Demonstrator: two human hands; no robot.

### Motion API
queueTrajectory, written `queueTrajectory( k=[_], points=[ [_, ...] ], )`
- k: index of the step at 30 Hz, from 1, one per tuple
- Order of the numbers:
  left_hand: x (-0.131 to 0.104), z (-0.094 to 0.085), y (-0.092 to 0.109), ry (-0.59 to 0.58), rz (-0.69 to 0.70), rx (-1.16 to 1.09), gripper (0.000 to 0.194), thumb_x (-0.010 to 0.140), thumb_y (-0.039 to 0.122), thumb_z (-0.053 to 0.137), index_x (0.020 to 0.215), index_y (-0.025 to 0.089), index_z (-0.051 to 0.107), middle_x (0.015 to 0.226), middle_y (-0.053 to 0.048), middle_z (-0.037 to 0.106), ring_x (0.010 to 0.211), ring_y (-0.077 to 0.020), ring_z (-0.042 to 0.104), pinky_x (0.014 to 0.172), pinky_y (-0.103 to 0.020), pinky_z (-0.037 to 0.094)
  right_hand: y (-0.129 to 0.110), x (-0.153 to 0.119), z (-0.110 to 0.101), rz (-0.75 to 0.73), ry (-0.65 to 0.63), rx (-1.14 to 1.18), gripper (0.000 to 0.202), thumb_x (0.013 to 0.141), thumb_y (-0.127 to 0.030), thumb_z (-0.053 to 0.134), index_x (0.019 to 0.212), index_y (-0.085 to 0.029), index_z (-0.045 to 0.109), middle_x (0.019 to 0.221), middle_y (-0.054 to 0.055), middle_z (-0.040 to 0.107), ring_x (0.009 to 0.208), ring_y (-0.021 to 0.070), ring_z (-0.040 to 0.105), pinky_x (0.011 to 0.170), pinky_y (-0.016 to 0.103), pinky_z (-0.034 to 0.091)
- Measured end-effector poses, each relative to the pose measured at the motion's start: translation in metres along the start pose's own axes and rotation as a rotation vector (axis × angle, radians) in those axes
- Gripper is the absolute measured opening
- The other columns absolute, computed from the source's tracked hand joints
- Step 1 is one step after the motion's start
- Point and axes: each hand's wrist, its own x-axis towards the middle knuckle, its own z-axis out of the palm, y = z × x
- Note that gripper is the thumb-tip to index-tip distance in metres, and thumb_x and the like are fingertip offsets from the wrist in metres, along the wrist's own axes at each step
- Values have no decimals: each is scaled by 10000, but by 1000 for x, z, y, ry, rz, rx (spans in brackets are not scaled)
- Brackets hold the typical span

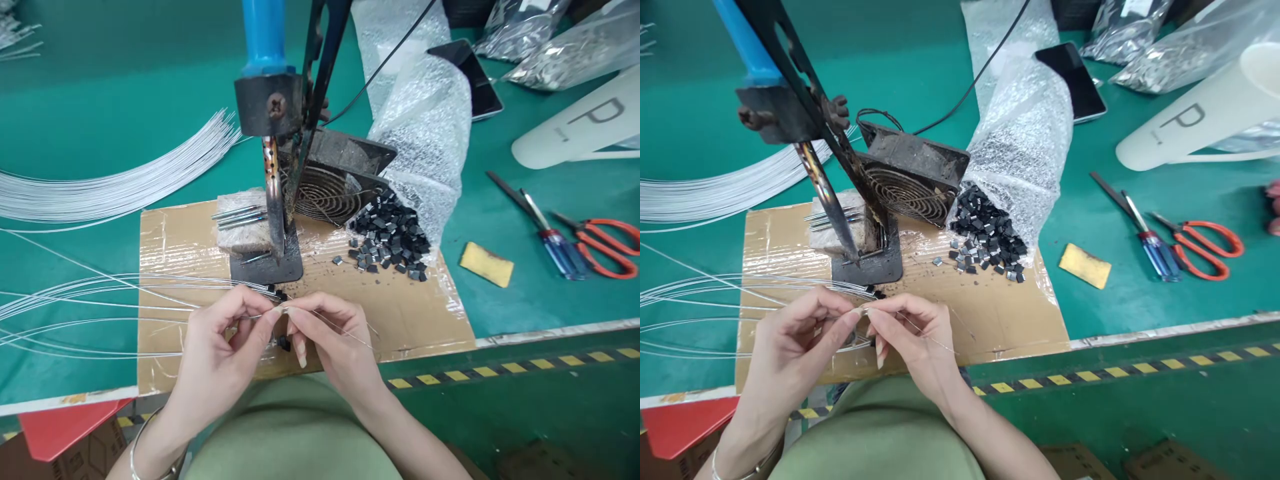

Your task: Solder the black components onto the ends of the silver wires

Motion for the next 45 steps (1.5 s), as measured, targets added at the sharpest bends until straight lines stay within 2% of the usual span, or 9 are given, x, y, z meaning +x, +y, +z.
queueTrajectory(
  k=[12, 18, 25, 30, 37, 45],
  points=[
    [1, 0, -1, -7, 9, 9, 170, 988, 306, 674, 846, 213, 692, 720, -2, 662, 624, -134, 554, 535, -267, 379, -4, 0, -1, 17, -9, -4, 106, 837, -322, 872, 813, -220, 857, 635, -9, 732, 417, 75, 569, 395, 184, 512],
    [-1, -2, 0, -17, 42, 44, 167, 987, 271, 668, 836, 202, 686, 690, 11, 654, 578, -114, 518, 514, -252, 349, -8, 2, -3, 93, -32, 21, 160, 803, -353, 894, 800, -197, 857, 606, -8, 709, 409, 71, 548, 388, 181, 500],
    [-1, -4, 1, -47, 38, 35, 159, 972, 269, 682, 828, 205, 704, 697, -2, 687, 580, -124, 555, 504, -247, 366, -14, 4, -5, 157, -74, 37, 141, 777, -326, 906, 773, -193, 861, 603, -2, 713, 415, 75, 564, 375, 172, 488],
    [-2, 0, -1, 6, 55, 37, 153, 978, 258, 677, 838, 203, 701, 723, -10, 705, 600, -125, 576, 511, -248, 374, -11, 4, -2, 129, -70, 87, 132, 806, -330, 889, 812, -198, 872, 622, -6, 720, 427, 63, 580, 394, 152, 508],
    [-6, 7, -7, 105, 119, 47, 109, 987, 236, 680, 888, 207, 713, 730, -7, 720, 614, -124, 618, 523, -235, 406, -6, 3, 3, 130, -27, 155, 137, 793, -321, 897, 774, -190, 860, 629, -14, 717, 421, 40, 571, 401, 124, 500],
    [-6, 14, -11, 145, 120, -20, 121, 993, 251, 690, 883, 204, 711, 741, -17, 746, 647, -131, 661, 558, -222, 459, -3, 3, 7, 111, -3, 199, 131, 792, -320, 894, 779, -193, 863, 613, -25, 702, 422, 34, 563, 426, 128, 522]
  ],
)
